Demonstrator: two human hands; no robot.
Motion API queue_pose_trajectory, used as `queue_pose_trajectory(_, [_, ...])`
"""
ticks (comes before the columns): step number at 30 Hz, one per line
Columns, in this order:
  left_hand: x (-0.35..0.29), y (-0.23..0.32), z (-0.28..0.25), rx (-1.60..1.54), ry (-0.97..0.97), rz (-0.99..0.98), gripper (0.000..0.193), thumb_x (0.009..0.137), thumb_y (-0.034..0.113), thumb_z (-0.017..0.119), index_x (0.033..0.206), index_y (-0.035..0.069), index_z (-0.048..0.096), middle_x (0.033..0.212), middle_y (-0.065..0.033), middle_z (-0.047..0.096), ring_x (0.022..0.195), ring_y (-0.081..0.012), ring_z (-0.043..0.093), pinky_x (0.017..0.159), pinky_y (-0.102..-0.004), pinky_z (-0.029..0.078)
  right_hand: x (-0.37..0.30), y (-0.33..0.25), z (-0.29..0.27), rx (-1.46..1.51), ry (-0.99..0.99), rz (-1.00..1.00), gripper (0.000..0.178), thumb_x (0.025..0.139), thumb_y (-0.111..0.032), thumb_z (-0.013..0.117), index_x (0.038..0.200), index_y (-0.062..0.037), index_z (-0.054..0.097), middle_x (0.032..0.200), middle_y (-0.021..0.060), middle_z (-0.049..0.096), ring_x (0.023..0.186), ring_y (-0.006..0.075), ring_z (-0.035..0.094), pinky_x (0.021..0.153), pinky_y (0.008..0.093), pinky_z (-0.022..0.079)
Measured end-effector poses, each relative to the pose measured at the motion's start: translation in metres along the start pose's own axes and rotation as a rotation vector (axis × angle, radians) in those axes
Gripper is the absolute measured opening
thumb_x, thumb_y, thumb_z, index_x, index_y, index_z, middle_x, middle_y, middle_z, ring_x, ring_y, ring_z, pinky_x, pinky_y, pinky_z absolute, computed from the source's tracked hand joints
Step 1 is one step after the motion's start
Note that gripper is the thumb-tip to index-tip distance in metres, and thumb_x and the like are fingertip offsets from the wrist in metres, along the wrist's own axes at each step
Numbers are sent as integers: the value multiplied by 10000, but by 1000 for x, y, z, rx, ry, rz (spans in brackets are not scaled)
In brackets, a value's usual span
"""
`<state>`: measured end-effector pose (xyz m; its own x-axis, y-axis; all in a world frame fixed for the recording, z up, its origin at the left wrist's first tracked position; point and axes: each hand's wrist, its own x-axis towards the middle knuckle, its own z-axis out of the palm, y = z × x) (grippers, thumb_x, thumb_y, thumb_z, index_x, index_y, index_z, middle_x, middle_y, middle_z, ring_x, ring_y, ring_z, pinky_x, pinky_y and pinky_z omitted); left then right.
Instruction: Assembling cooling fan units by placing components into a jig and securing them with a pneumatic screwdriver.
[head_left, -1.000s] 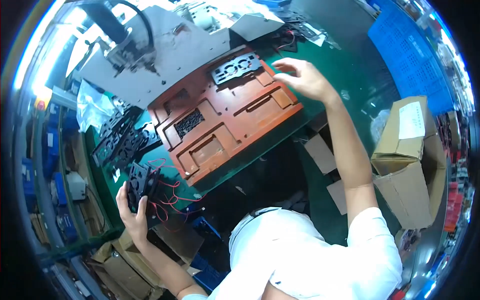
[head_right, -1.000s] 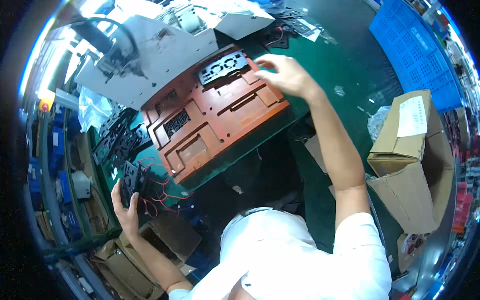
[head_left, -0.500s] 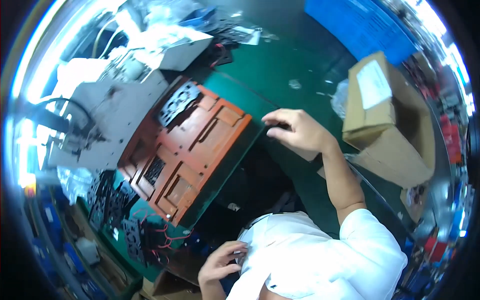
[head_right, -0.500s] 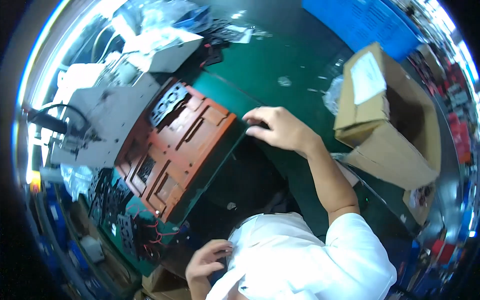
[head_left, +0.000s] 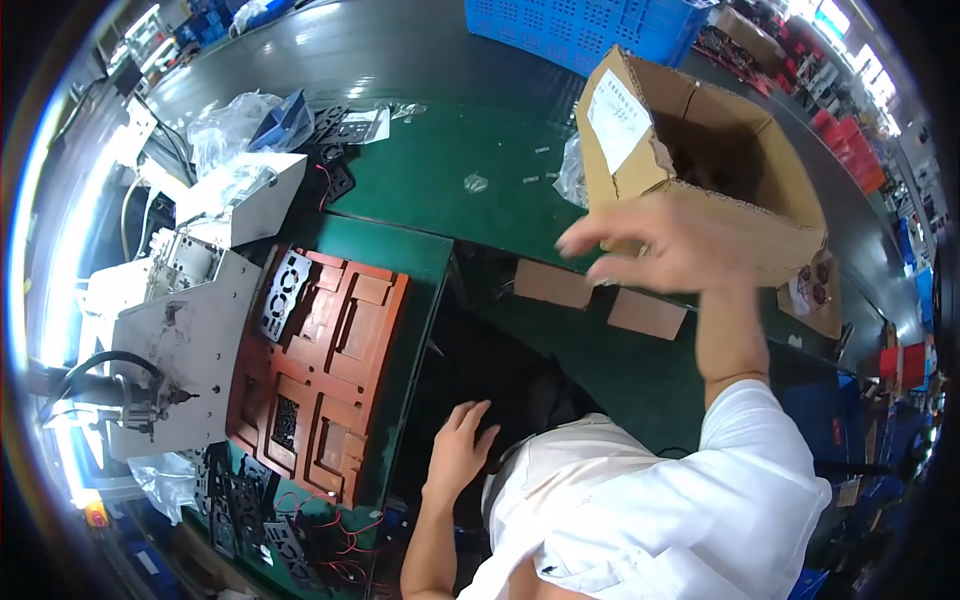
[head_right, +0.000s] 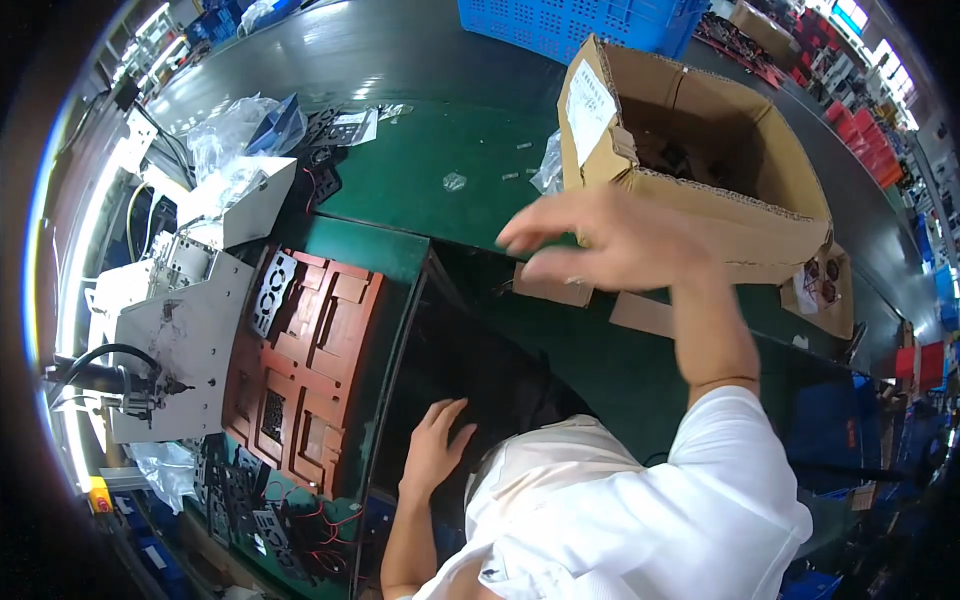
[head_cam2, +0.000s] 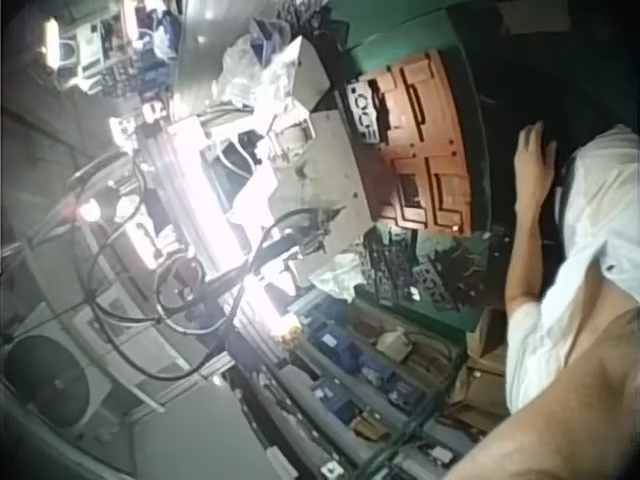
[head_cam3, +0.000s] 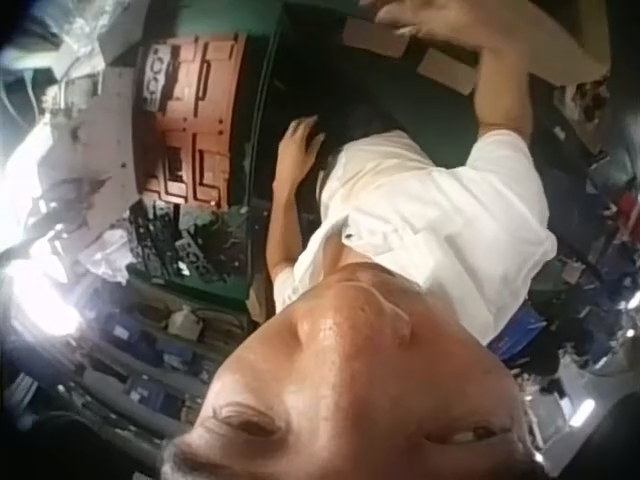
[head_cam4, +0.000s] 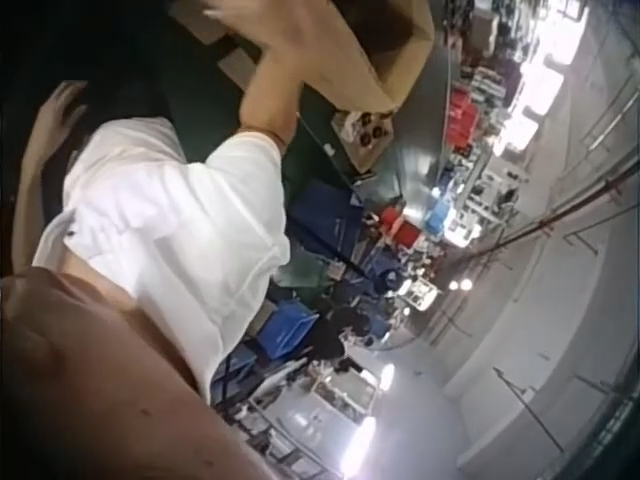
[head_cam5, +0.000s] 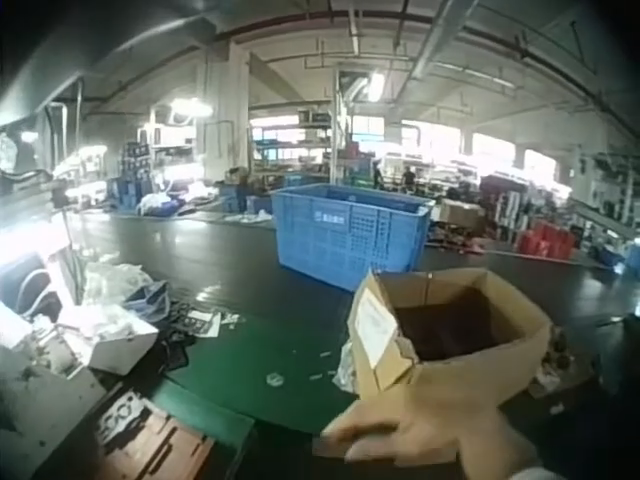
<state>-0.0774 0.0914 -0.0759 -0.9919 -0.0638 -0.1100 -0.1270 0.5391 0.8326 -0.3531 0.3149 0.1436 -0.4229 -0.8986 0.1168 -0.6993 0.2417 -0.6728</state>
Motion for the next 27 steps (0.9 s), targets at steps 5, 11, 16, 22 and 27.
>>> queue_pose_trajectory(5, [10, -53, 32, 140, 14, 35, 387, 892, 136, 764, 1238, -11, 674, 1223, -233, 678, 1112, -419, 651, 970, -442, 533, -29, 27, -119, 125, 196, 410, 305, 1017, -184, 644, 1261, -3, 659, 1074, 96, 763, 886, 117, 711, 741, 252, 558])
queue_pose_trajectory(11, [-57, -214, 70, 381, 161, -341, 242, 887, 157, 714, 1061, -10, 703, 1137, -256, 667, 1092, -440, 631, 964, -501, 508, -33, 117, -198, -369, 142, 663, 307, 967, -199, 687, 1229, -40, 672, 1047, 127, 750, 879, 190, 697, 807, 332, 543])
queue_pose_trajectory(16, [-72, -259, 84, 288, 307, -414, 278, 866, 183, 719, 1055, -21, 703, 1075, -260, 669, 1059, -452, 623, 939, -503, 503, -64, 195, -214, -783, -113, 734, 345, 923, -213, 700, 1200, -9, 673, 1102, 209, 733, 1028, 370, 693, 900, 440, 534])
queue_pose_trajectory(22, [-56, -258, 81, 453, 55, -514, 362, 828, 206, 754, 1116, -7, 703, 1102, -251, 686, 1053, -472, 628, 919, -511, 513, -98, 241, -211, -793, -289, 963, 379, 902, -198, 702, 1216, 12, 670, 1155, 256, 707, 1106, 419, 668, 946, 488, 533])
queue_pose_trajectory(27, [-54, -260, 83, 486, -54, -689, 428, 863, 270, 717, 1222, 38, 692, 1212, -253, 681, 1136, -448, 641, 950, -515, 522, -86, 236, -185, -645, -360, 848, 308, 866, -153, 678, 1112, 33, 681, 1101, 273, 713, 1056, 434, 680, 889, 511, 547])
